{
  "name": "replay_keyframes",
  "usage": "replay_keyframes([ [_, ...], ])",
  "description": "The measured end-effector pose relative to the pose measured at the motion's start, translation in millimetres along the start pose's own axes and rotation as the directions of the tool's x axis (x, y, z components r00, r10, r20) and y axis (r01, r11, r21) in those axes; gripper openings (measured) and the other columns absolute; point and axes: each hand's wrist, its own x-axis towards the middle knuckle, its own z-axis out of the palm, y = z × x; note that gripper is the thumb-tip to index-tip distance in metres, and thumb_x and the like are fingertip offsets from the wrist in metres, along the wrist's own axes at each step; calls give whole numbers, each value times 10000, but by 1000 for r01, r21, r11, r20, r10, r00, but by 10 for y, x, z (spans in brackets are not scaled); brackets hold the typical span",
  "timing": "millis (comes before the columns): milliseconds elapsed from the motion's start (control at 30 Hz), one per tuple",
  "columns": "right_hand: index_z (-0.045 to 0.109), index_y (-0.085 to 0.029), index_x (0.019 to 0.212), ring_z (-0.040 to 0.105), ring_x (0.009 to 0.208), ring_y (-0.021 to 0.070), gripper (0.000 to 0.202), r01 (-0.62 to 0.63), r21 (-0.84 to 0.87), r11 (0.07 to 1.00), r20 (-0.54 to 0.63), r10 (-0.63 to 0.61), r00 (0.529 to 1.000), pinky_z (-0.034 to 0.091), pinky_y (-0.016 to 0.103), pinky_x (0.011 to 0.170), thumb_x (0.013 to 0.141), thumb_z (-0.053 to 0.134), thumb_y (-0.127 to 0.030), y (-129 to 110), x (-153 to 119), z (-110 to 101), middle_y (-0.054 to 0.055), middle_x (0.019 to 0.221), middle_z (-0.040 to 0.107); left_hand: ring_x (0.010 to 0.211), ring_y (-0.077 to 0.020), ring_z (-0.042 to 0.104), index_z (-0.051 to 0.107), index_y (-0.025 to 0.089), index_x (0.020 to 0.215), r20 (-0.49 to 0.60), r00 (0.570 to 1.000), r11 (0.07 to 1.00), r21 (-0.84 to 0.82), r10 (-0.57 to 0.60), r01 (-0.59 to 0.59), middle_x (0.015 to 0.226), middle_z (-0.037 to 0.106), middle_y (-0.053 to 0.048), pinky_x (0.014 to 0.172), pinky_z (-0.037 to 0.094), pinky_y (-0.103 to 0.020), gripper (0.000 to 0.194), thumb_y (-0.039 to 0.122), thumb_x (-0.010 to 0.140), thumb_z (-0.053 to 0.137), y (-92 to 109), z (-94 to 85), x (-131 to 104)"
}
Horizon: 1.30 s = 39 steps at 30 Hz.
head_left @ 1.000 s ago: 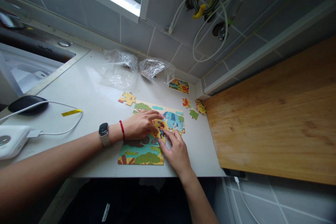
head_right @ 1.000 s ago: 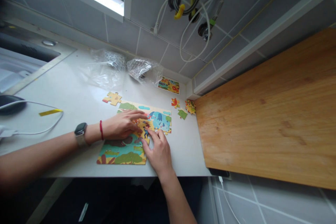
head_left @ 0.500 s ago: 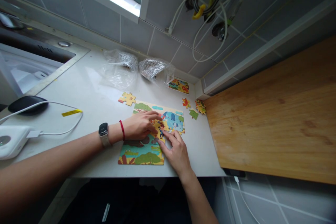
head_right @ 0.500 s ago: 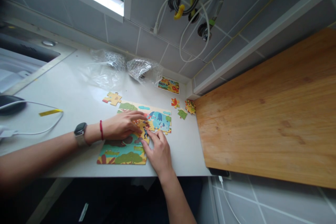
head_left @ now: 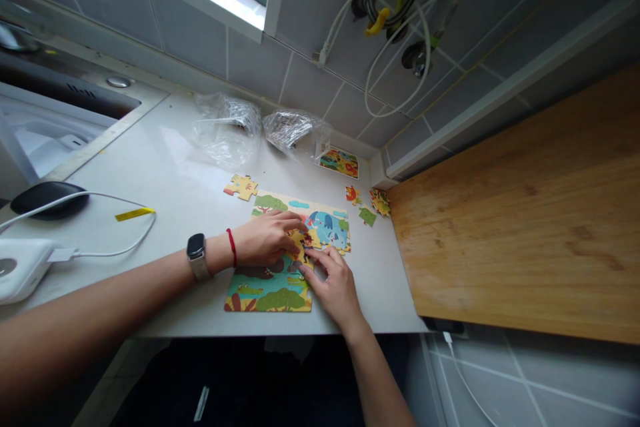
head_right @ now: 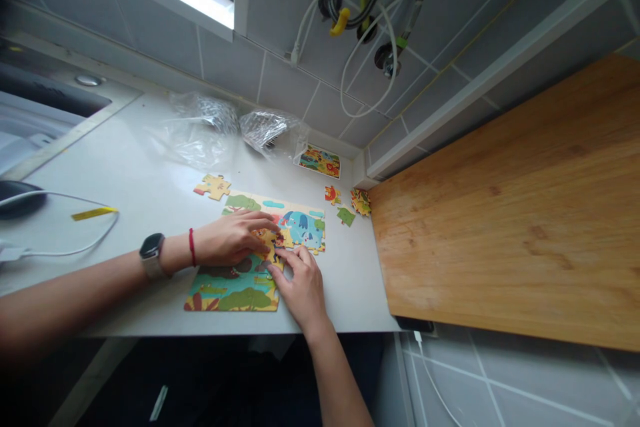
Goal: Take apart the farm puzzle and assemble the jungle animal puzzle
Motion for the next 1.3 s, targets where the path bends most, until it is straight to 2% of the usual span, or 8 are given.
replay_keyframes([
  [200,757,-284,1186,650,969,224,272,1,-20,1000,-29,-2,1000,541,334,873,917,751,-326,-14,-13,24,42,993,641,1226,-319,610,824,295,941,24,1000,1000,-1,-1,1,1297,704,-42,982,533,-477,300,62,787,715,12,-11,11],
  [433,767,-286,1167,647,947,223,249,29,7,1000,-97,-28,995,542,341,866,936,727,-369,1,-74,94,45,962,649,1161,-262,638,784,249,997,-38,999,1000,-21,10,-10,1233,721,-59,985,538,-408,323,25,823,630,5,-10,5],
  [667,772,-228,1034,652,814,179,220,41,236,971,-223,13,975,533,289,733,1011,596,-358,18,-138,142,50,929,682,1059,-231,661,746,206,1037,-146,985,996,-17,-88,86,1158,742,-80,929,560,-393,307,53,908,513,-189,-38,-34],
  [800,768,-230,947,644,785,178,230,40,198,979,-236,8,972,522,288,723,1015,573,-331,5,-130,138,41,878,688,1132,-264,630,765,231,1017,-215,967,990,7,-133,138,1098,765,-70,968,546,-438,295,79,902,540,-294,-19,-25],
  [933,762,-229,910,650,809,182,224,77,150,986,-244,-39,969,525,283,739,1008,571,-292,-3,-154,145,39,862,695,1132,-266,620,762,225,916,-319,933,984,3,-169,179,1038,774,-67,967,553,-457,271,107,920,518,-302,-34,10],
  [1067,759,-224,917,639,768,164,241,149,248,957,-234,-90,968,520,265,710,1015,555,-306,10,-211,111,33,842,681,1091,-252,651,747,219,907,-433,869,967,-23,-238,254,986,770,-70,978,559,-455,269,151,946,489,-248,-78,-2],
  [1200,756,-216,885,605,695,151,280,218,357,909,-186,-160,970,501,263,669,1019,542,-336,65,-359,-4,22,788,653,1070,-249,671,714,210,985,-549,765,916,-3,-338,402,1008,759,-90,1016,538,-456,275,215,1003,440,-237,-200,-62],
  [1300,760,-224,893,596,669,154,287,281,374,884,-120,-254,960,495,273,659,1023,529,-335,158,-553,-152,20,763,665,1088,-264,680,666,194,1143,-537,725,851,24,-432,525,1100,757,-116,988,551,-445,292,331,1022,439,-303,-411,-100],
])
